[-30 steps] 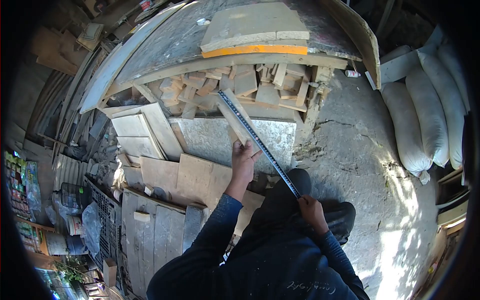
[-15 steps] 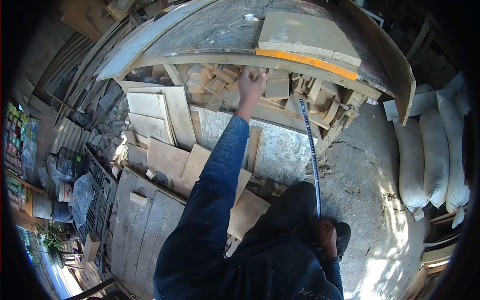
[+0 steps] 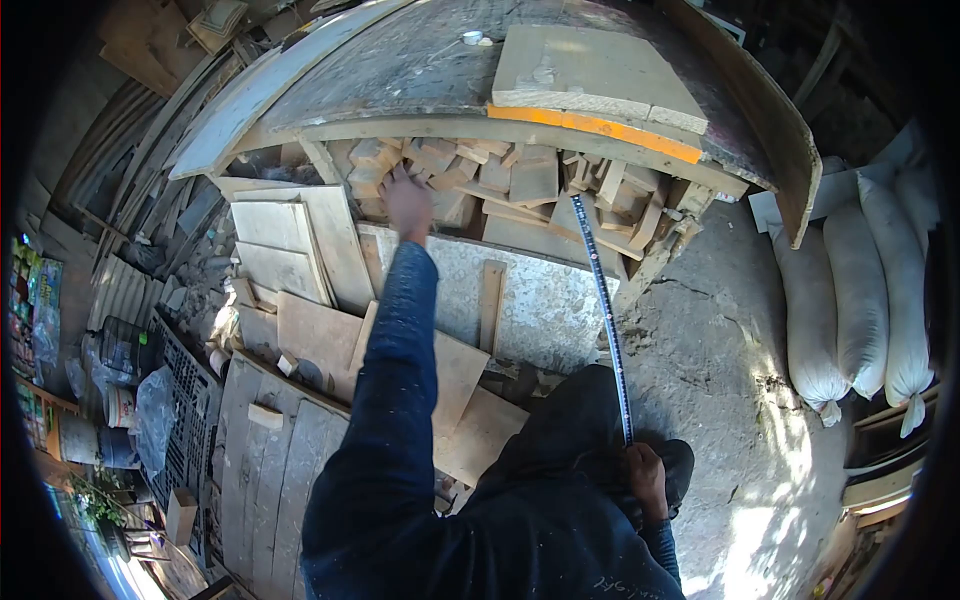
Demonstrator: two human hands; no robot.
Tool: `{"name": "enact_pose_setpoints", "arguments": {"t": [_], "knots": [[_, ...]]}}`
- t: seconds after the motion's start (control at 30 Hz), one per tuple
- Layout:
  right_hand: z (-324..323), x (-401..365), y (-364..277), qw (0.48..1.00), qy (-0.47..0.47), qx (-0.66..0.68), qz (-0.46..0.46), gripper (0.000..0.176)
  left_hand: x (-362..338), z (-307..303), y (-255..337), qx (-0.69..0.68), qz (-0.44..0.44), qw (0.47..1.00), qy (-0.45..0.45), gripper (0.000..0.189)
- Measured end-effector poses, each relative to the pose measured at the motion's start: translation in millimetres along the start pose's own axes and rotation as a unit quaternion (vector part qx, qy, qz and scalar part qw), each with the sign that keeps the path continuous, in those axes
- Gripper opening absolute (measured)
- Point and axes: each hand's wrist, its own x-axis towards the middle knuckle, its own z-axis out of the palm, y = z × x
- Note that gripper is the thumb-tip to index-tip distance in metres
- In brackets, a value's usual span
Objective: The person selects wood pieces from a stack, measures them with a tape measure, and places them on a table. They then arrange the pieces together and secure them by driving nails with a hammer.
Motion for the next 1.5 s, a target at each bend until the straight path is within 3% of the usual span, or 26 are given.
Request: {"name": "enact_pose_setpoints", "arguments": {"t": [0.03,0.07,0.1,0.17,0.27,0.4,0.5,0.63,0.77,0.8,0.87,0.93,1.0,1.1,1.2,1.33,1.5], "knots": [[-1.5,-1.6,2.5,0.999,-0.011,-0.027,-0.021,0.024,17.5,0.0,-19.1,-0.034,0.024,0.991,-0.129,0.041],[-2.9,-1.1,3.6,0.997,-0.021,-0.054,-0.043,0.023,31.9,-6.6,-31.5,-0.023,0.076,0.979,-0.186,0.039],[-5.8,-0.7,-3.7,1.000,-0.019,-0.021,0.008,0.022,42.5,-12.0,-36.9,-0.010,0.128,0.962,-0.242,0.039],[-9.7,-2.7,-25.0,0.993,-0.022,0.050,0.108,0.021,48.4,1.3,-46.2,0.061,0.203,0.946,-0.243,0.037],[0.5,-2.1,-11.5,0.998,0.001,0.011,0.054,0.021,50.8,-0.8,-52.7,0.129,0.247,0.928,-0.247,0.036],[-4.4,-6.4,-19.6,0.997,0.023,0.037,0.070,0.022,39.1,-22.1,-53.1,0.134,0.225,0.931,-0.254,0.033],[0.1,-7.9,-13.5,0.997,0.047,0.042,0.043,0.021,10.5,-76.0,-54.5,0.149,0.228,0.934,-0.229,0.033],[0.3,-13.5,-18.8,0.996,0.050,0.058,0.035,0.019,-55.1,-161.4,-69.2,0.134,0.166,0.959,-0.186,0.025],[2.3,3.3,-45.0,0.998,0.032,0.051,0.021,0.021,-132.7,-217.1,-106.8,-0.086,-0.088,0.976,-0.180,0.022],[5.0,10.4,-48.6,0.999,0.018,0.036,0.026,0.021,-152.7,-223.2,-114.0,-0.241,-0.186,0.936,-0.178,0.022],[11.8,26.1,-57.3,0.999,-0.014,0.026,0.022,0.022,-192.9,-231.3,-123.6,-0.523,-0.357,0.759,-0.152,0.020],[19.8,39.2,-66.8,0.998,-0.053,0.032,0.007,0.023,-232.1,-229.8,-115.1,-0.647,-0.359,0.644,-0.196,0.025],[24.6,52.7,-81.3,0.993,-0.102,0.057,0.031,0.025,-248.0,-215.1,-101.9,-0.666,-0.394,0.549,-0.315,0.028],[31.9,69.7,-98.3,0.990,-0.138,0.038,0.022,0.027,-244.4,-199.5,-60.2,-0.643,-0.455,0.495,-0.366,0.027],[32.6,72.3,-111.4,0.990,-0.143,0.006,0.011,0.030,-270.1,-138.0,-79.4,-0.642,-0.508,0.461,-0.342,0.032],[39.4,73.9,-100.3,0.991,-0.133,-0.014,0.012,0.032,-291.8,-137.2,-45.1,-0.595,-0.524,0.510,-0.333,0.045],[41.1,73.9,-104.4,0.990,-0.139,-0.032,0.022,0.033,-306.6,-163.4,-5.7,-0.649,-0.471,0.493,-0.338,0.051]]}}
